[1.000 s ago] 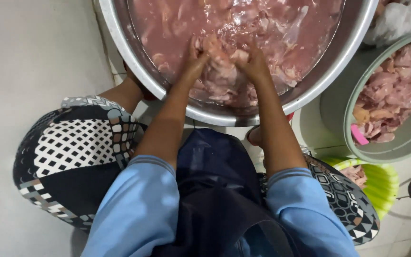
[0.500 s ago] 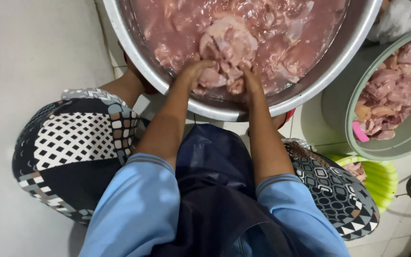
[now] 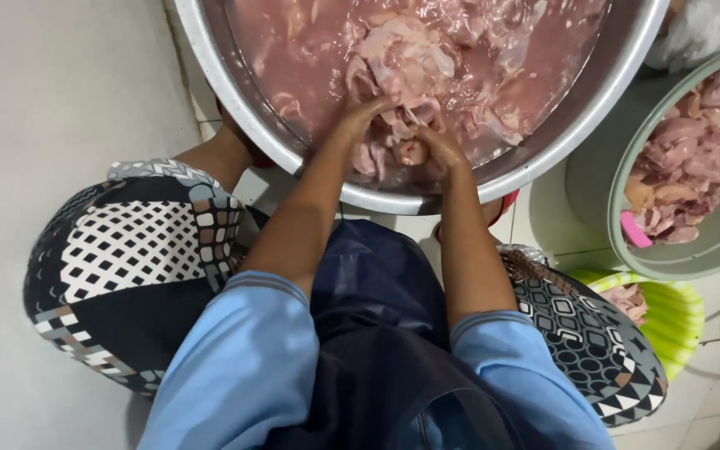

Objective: Washing and trimming raw chicken pieces in a large basin of water using hands and a knife

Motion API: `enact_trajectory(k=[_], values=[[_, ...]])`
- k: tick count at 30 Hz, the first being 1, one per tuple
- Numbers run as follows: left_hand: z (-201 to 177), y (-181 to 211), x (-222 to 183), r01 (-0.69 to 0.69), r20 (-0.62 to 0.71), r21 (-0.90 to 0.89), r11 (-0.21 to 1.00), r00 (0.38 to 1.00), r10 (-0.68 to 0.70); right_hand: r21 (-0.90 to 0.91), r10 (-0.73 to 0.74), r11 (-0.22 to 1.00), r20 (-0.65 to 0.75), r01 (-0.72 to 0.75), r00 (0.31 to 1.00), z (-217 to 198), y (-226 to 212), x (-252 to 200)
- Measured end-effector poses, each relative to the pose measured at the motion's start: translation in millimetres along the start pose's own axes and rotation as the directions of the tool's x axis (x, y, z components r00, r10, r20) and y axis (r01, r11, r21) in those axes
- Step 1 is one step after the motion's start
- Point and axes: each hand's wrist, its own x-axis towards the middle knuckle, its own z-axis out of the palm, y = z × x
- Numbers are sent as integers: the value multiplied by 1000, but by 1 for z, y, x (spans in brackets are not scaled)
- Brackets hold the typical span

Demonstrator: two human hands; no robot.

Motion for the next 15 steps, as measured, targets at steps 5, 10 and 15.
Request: enact_trajectory(k=[5,10,15], values=[[40,1,10,202,-43,-87,976,978,-206,-26,142,987,-353,-161,925,12,7,25],[57,29,-13,-63,-288,23,998,955,67,-105,163,974,-287,-200,944,-5,30,38],[70,66,-54,-97,-386,50,994,916,109,-233,110,953,-325,-192,939,-23,41,42]])
